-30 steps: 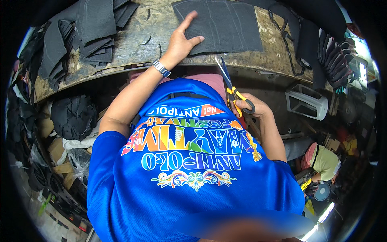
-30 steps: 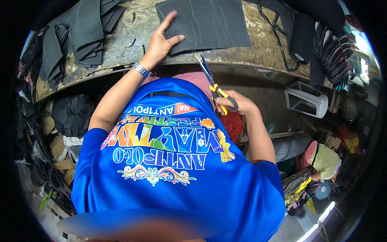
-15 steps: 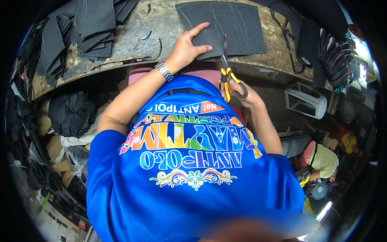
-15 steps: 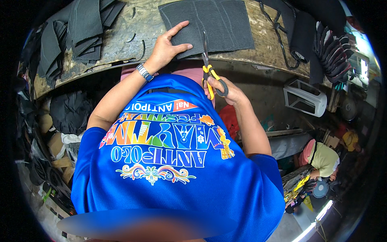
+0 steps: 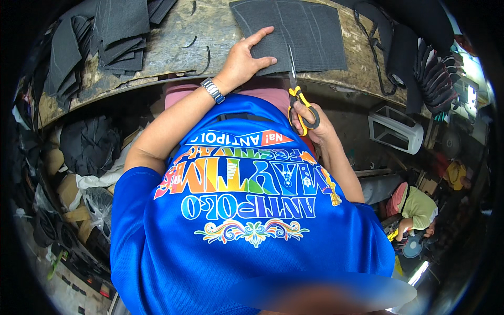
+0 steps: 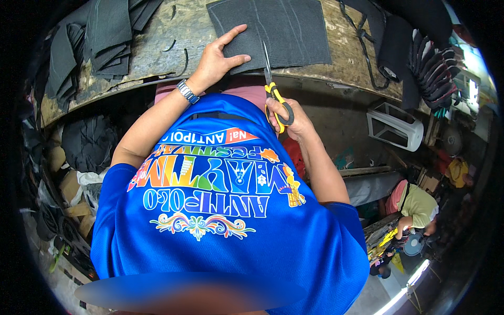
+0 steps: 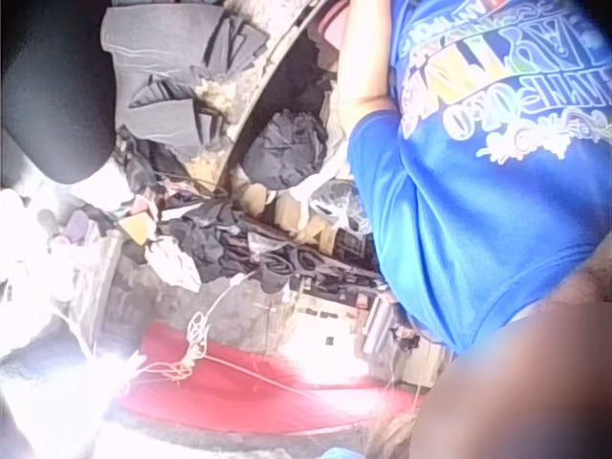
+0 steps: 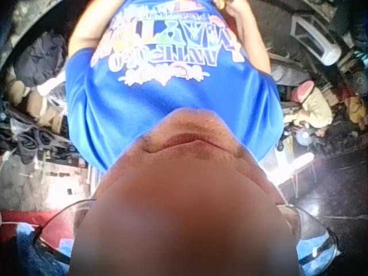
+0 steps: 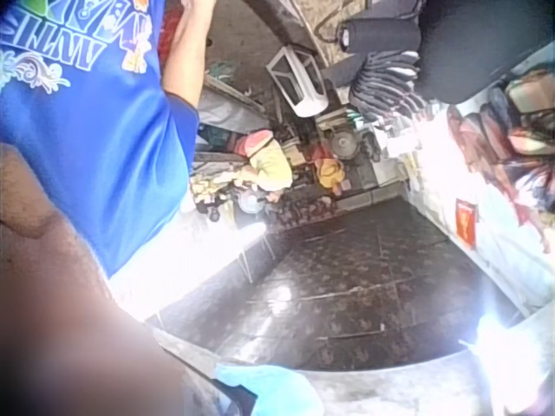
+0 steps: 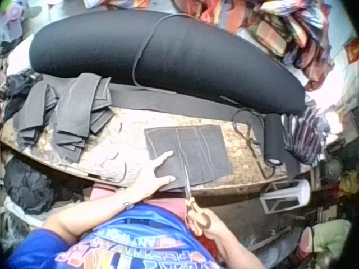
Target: The person uses yellow-handled scissors to cut a large sheet of black fabric into smaller rectangular pieces. They repeatedly cut along marked lines, stack the cut pieces, and continue cutting the remaining fabric until the sheet is fully divided.
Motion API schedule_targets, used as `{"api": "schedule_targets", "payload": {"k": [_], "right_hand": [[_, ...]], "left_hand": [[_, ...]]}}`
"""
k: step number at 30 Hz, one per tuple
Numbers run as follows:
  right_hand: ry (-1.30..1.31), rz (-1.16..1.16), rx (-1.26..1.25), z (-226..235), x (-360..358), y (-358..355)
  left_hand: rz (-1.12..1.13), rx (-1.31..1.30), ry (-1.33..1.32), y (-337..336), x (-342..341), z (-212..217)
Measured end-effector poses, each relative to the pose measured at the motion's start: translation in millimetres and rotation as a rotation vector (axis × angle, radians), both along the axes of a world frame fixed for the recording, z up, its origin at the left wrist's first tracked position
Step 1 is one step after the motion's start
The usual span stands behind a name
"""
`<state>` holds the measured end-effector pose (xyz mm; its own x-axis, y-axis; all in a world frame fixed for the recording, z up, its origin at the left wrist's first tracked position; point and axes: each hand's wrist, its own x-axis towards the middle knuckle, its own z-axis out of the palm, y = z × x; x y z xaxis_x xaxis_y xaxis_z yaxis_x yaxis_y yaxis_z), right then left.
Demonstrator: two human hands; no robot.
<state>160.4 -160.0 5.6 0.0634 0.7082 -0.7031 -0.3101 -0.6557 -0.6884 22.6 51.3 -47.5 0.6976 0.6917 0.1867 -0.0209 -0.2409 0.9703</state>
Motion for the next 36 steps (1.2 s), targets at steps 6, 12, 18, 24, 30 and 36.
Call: {"api": "schedule_targets", "payload": {"k": [6, 12, 18, 24, 30, 36], "right_hand": [[0.123, -0.110, 0.035, 5, -2, 16], [0.075, -0.103, 0.025, 5, -6, 20], [0.128, -0.073, 0.004, 13, 4, 24], [0.182, -0.054, -0.009, 10, 5, 30], [0.206, -0.039, 0.019, 7, 8, 34], [0.096, -0.137, 0.083, 0, 0, 53]], "left_hand": [[-0.093, -0.055, 0.117, -6, -5, 10], [-0.095, -0.050, 0.119, -4, -10, 12], [-0.151, -0.174, 0.081, -5, -13, 15], [-0.107, -0.165, 0.068, -2, -16, 18], [-0.185, -0.276, 0.062, -1, -23, 16], [-0.192, -0.186, 0.059, -6, -23, 19]]}}
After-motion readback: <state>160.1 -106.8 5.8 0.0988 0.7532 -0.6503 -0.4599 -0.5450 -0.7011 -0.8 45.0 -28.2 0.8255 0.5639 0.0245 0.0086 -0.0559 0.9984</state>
